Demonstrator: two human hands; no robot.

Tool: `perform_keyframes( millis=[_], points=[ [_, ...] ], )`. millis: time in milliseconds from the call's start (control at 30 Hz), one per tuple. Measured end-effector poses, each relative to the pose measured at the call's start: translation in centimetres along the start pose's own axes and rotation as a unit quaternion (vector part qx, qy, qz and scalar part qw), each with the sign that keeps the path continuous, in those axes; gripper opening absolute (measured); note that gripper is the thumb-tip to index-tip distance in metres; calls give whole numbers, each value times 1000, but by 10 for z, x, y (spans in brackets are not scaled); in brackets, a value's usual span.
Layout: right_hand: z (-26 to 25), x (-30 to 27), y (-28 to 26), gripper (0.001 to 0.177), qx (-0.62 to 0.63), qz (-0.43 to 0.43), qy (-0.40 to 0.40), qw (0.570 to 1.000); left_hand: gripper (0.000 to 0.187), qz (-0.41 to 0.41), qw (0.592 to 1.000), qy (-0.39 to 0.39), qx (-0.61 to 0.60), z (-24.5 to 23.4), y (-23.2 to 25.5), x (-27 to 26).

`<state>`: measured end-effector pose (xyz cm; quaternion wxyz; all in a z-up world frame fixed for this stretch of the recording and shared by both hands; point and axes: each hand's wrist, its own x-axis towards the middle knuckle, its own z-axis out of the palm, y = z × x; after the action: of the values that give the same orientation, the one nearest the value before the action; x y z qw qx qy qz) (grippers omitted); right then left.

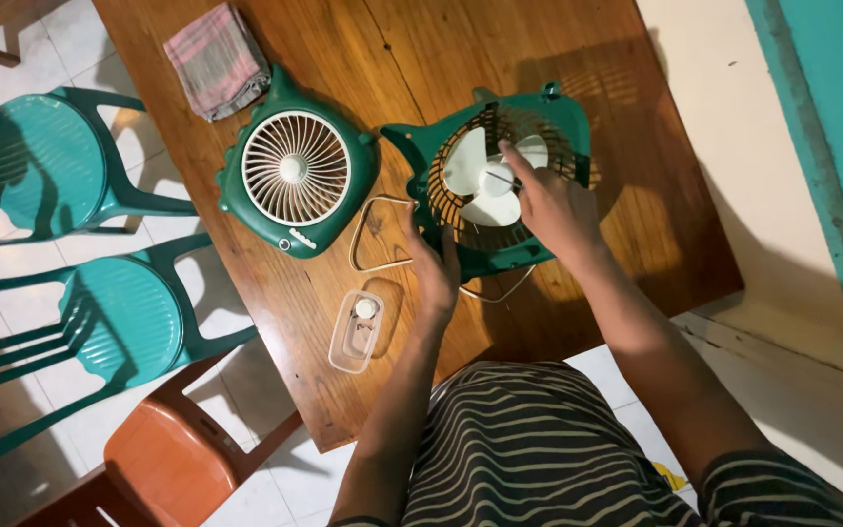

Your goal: The person assembles a small green electric fan on a wooden table. They place the fan blades onto the motor shaft, secure them with a nut, and then attach the front grill, aligning it with the housing.

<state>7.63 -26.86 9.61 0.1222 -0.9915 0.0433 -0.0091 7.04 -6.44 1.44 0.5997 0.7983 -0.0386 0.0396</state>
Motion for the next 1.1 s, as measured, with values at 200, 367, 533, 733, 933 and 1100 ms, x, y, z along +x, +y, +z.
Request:
perform_keyframes(
  millis=[200, 367, 533, 733, 933, 1100],
  points=[
    [2, -32, 11, 46, 80, 81, 39, 993, 67, 73, 997, 29, 22, 1, -1, 2],
    [-1, -44, 13, 46, 102, 105, -7, 989, 68, 40, 999, 7, 0, 2, -4, 2],
    [-9, -34, -2, 60, 109, 24, 81, 990, 67, 64, 998, 15, -2, 3, -5, -3],
    [-10, -3, -15, 67, 7, -123, 86, 989, 68, 8, 1000, 6, 0, 6, -9, -6],
    [-10, -14, 4, 48, -8, 19, 23, 1000, 69, 30, 999, 3, -12, 3, -9, -5],
    [-9, -70, 18, 37, 143, -22, 81, 986, 69, 45, 999, 8, -13, 2, -5, -7]
  ],
)
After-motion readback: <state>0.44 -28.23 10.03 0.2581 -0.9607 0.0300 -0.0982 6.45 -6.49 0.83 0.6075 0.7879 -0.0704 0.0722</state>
